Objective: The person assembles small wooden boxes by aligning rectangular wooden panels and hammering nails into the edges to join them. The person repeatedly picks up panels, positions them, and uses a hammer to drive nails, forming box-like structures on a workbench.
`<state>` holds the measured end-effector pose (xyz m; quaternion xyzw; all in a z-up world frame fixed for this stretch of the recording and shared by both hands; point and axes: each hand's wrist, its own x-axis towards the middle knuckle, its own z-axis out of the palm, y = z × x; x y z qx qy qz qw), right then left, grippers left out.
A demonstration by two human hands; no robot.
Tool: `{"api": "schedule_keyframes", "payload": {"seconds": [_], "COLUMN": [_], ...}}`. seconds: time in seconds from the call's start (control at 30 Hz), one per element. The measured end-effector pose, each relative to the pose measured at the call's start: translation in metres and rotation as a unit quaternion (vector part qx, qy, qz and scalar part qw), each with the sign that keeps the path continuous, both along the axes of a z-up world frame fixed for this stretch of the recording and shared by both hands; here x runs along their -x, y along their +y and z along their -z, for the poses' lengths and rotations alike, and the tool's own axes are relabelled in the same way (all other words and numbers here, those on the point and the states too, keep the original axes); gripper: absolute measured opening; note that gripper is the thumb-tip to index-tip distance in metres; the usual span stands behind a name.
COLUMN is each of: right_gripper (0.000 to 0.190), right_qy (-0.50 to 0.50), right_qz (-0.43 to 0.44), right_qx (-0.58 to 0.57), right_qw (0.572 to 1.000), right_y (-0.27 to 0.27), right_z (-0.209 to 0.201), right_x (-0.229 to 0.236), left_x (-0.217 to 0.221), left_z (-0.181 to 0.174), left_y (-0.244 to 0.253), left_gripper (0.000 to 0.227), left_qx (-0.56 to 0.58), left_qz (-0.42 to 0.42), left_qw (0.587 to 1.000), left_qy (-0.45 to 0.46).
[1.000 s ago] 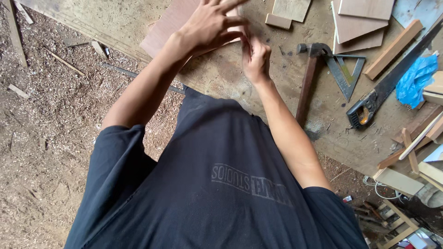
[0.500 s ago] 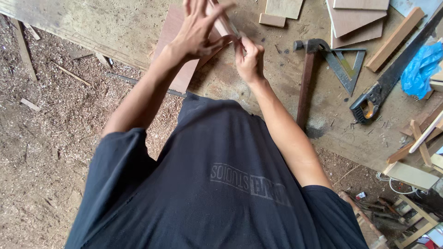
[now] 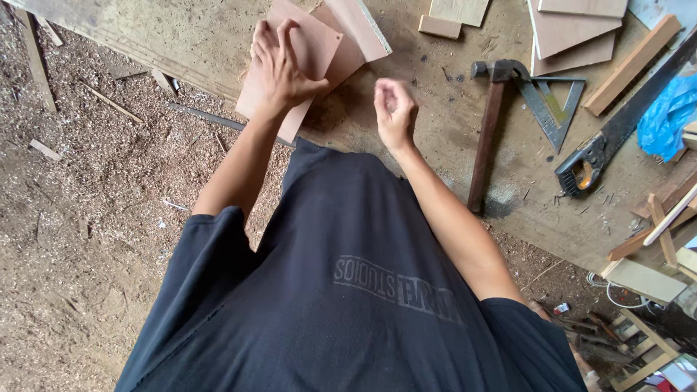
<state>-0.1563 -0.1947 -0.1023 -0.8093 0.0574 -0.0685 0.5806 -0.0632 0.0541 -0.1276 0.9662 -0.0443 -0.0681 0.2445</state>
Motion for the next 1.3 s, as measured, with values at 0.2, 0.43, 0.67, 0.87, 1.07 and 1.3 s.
{"api": "schedule_keyframes", "payload": {"seconds": [0.2,0.43,0.67,0.87,1.07,1.3], "right_gripper": [0.008,0.058,0.058,0.037,0.036,0.015], "right_qy": [0.065,0.049,0.255,0.239,0.366,0.176], "right_qz": [-0.042,0.221,0.204,0.091,0.062,0.085], "right_qx": [-0.025,0.283,0.297,-0.038,-0.340,0.027], "right_qw": [0.997,0.932,0.897,0.966,0.864,0.980], "right_y": [-0.012,-0.111,-0.218,-0.253,-0.223,-0.191], "right_z": [0.027,0.045,0.106,0.090,-0.017,-0.014], "right_x": [0.017,0.068,0.143,0.139,0.103,0.118], "left_x": [0.023,0.062,0.029,-0.023,0.031,0.084], "left_z": [-0.020,-0.034,-0.011,0.036,0.009,-0.028], "left_y": [0.015,-0.030,-0.123,-0.157,-0.185,-0.177], "left_gripper": [0.126,0.116,0.086,0.049,0.115,0.133], "left_qx": [0.039,0.087,0.193,0.001,-0.157,-0.127], "left_qz": [0.111,0.313,0.394,0.317,0.264,0.299], "left_qw": [0.992,0.945,0.853,0.912,0.952,0.934], "left_qy": [-0.036,0.029,0.283,0.262,-0.007,0.146]}}
